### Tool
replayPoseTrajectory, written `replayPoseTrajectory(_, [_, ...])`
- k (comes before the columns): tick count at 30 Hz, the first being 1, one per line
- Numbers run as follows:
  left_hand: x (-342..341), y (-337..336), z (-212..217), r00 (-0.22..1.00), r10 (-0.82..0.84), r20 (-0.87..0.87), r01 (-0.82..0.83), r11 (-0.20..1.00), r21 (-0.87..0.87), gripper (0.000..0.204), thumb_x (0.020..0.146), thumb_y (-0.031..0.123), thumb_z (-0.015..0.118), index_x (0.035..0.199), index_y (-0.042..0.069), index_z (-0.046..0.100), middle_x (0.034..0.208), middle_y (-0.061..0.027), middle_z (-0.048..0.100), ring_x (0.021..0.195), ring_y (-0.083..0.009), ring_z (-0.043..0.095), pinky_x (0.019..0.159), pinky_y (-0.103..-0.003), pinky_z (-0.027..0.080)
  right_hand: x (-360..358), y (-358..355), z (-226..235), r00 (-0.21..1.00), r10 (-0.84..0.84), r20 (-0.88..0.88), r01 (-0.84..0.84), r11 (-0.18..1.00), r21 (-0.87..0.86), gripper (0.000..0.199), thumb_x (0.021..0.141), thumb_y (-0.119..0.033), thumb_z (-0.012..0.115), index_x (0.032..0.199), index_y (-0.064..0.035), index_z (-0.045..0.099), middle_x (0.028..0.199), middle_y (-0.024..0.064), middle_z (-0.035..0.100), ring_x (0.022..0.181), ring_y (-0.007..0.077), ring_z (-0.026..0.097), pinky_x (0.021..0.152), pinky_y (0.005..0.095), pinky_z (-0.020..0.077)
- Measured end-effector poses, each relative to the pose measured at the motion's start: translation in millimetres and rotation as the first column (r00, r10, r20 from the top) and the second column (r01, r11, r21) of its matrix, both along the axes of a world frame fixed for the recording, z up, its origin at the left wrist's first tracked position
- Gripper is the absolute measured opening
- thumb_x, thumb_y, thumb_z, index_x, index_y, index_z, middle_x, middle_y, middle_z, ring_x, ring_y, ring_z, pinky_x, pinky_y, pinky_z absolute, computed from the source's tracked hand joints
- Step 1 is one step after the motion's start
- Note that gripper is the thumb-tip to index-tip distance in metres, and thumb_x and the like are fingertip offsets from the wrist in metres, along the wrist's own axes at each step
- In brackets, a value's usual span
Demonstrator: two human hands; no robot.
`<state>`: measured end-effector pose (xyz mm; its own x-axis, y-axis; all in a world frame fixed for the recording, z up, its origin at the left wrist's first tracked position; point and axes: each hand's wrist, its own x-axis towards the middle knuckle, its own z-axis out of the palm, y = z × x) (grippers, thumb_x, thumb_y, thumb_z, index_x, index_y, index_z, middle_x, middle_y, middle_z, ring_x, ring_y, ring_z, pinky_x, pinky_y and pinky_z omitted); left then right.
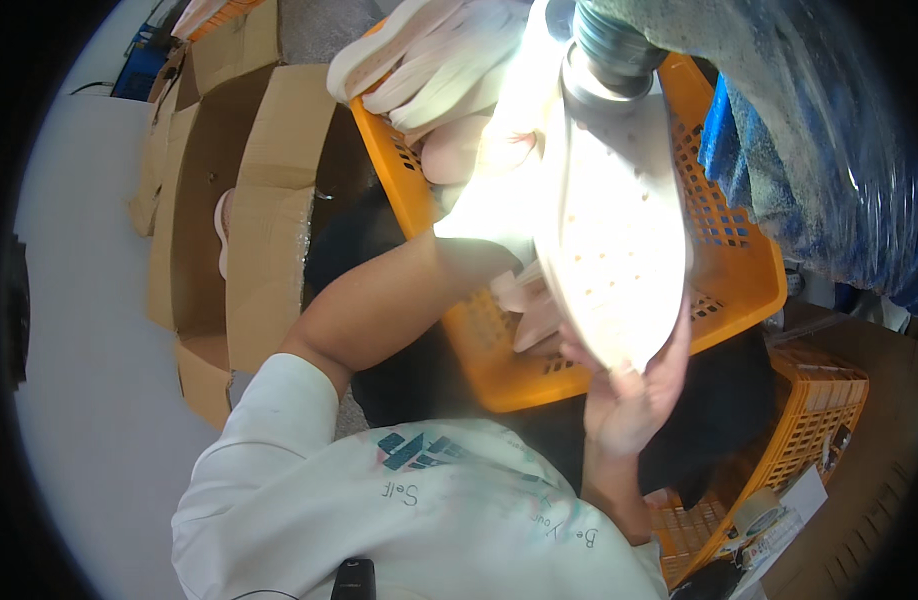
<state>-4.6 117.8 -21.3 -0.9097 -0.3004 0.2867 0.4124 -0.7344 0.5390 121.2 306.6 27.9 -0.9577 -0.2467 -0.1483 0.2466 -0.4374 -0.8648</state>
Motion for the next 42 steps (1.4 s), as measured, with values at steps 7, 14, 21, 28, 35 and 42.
replayPoseTrajectory(7, [-20,-20,13,0.989,0.112,0.097,-0.118,0.991,0.06,0.038,0.097,0.024,0.057,0.127,-0.001,0.057,0.112,-0.0111,0.066,0.098,-0.0223,0.065,0.085,-0.036,0.054,-74,-25,11,0.994,0.096,-0.058,-0.101,0.99,-0.096,0.069,0.081,-0.006,0.047,0.144,0.0141,0.027,0.12,0.036,0.059,0.097,0.0434,0.071,0.078,0.0391,0.0656])
replayPoseTrajectory(14, [-32,-56,23,0.958,0.178,0.223,-0.202,0.975,0.092,0.039,0.097,0.027,0.058,0.125,0.0,0.059,0.11,-0.0098,0.066,0.097,-0.0213,0.065,0.083,-0.035,0.054,-130,-37,-7,0.962,0.222,-0.159,-0.244,0.96,-0.134,0.047,0.089,0.002,0.063,0.13,0.0165,0.047,0.121,0.0309,0.062,0.103,0.0427,0.068,0.08,0.0371,0.0658])
replayPoseTrajectory(21, [-32,-78,25,0.938,0.204,0.282,-0.244,0.963,0.116,0.04,0.097,0.031,0.059,0.123,0.001,0.061,0.108,-0.0085,0.067,0.095,-0.0202,0.065,0.082,-0.035,0.054,-143,-62,-9,0.956,0.257,-0.14,-0.282,0.937,-0.207,0.042,0.085,0.005,0.067,0.125,0.0138,0.056,0.11,0.026,0.069,0.092,0.0376,0.073,0.074,0.0341,0.0667])
replayPoseTrajectory(28, [-21,-84,16,0.91,0.235,0.341,-0.276,0.958,0.077,0.041,0.097,0.035,0.059,0.122,0.002,0.063,0.107,-0.0072,0.068,0.093,-0.0192,0.065,0.08,-0.034,0.054,-130,-72,-10,0.972,0.187,-0.141,-0.201,0.975,-0.096,0.041,0.087,0.006,0.066,0.126,0.0109,0.056,0.114,0.0208,0.067,0.096,0.029,0.071,0.074,0.034,0.0666])
replayPoseTrajectory(35, [33,-66,-10,0.898,0.232,0.375,-0.256,0.966,0.017,0.044,0.096,0.039,0.06,0.121,0.003,0.063,0.106,-0.0083,0.068,0.092,-0.0205,0.066,0.079,-0.035,0.055,-63,-38,-7,0.964,0.213,-0.159,-0.176,0.96,0.219,0.069,0.082,-0.012,0.07,0.138,0.0162,0.042,0.132,0.0234,0.055,0.122,0.0252,0.058,0.107,0.036,0.043])
replayPoseTrajectory(42, [14,-36,-17,0.989,0.047,0.137,-0.027,0.989,-0.142,0.044,0.096,0.039,0.062,0.121,0.003,0.062,0.108,-0.0107,0.067,0.092,-0.0221,0.066,0.08,-0.035,0.055,-33,58,36,0.984,0.179,-0.014,-0.163,0.924,0.347,0.081,0.071,-0.008,0.053,0.142,0.0225,0.031,0.133,0.034,0.054,0.124,0.0326,0.059,0.11,0.0376,0.0427])
